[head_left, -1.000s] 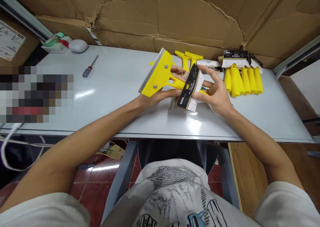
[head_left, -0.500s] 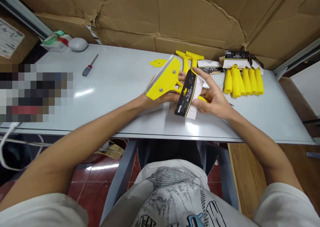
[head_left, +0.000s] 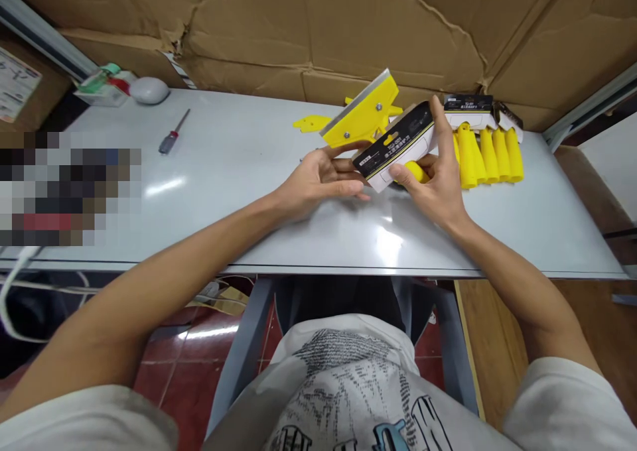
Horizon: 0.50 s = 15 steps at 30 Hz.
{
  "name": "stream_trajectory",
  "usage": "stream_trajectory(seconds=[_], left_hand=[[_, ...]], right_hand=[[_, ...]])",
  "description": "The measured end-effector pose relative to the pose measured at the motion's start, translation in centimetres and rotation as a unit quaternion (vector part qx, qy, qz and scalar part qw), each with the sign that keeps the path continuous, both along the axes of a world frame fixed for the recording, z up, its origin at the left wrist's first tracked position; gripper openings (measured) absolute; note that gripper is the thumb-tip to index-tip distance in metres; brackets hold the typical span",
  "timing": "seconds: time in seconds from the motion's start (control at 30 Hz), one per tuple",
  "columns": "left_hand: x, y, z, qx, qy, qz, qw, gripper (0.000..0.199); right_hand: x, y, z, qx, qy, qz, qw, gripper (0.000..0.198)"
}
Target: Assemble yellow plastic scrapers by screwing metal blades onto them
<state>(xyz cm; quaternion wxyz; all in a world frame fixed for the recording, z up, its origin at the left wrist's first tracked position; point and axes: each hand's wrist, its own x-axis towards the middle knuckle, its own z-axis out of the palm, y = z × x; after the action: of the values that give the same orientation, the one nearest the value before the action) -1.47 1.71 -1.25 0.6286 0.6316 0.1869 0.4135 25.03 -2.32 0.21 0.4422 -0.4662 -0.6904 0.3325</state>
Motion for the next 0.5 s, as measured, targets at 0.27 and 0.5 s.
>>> stream_trajectory(seconds=[0.27,0.5], left_hand=[[-0.6,0.6,-0.1,0.003,-0.012,0.122,0.992,0.062],[-1.3,1.4,-0.1,0.008,-0.031,0.132,0.991,0.081]], right_hand=[[0.1,0.3,-0.4,0.056,-0.054,-0.049,0.996,0.139],[0.0,0.2,-0.1,0.057,-0.083,-0.067,0.993,0.137]])
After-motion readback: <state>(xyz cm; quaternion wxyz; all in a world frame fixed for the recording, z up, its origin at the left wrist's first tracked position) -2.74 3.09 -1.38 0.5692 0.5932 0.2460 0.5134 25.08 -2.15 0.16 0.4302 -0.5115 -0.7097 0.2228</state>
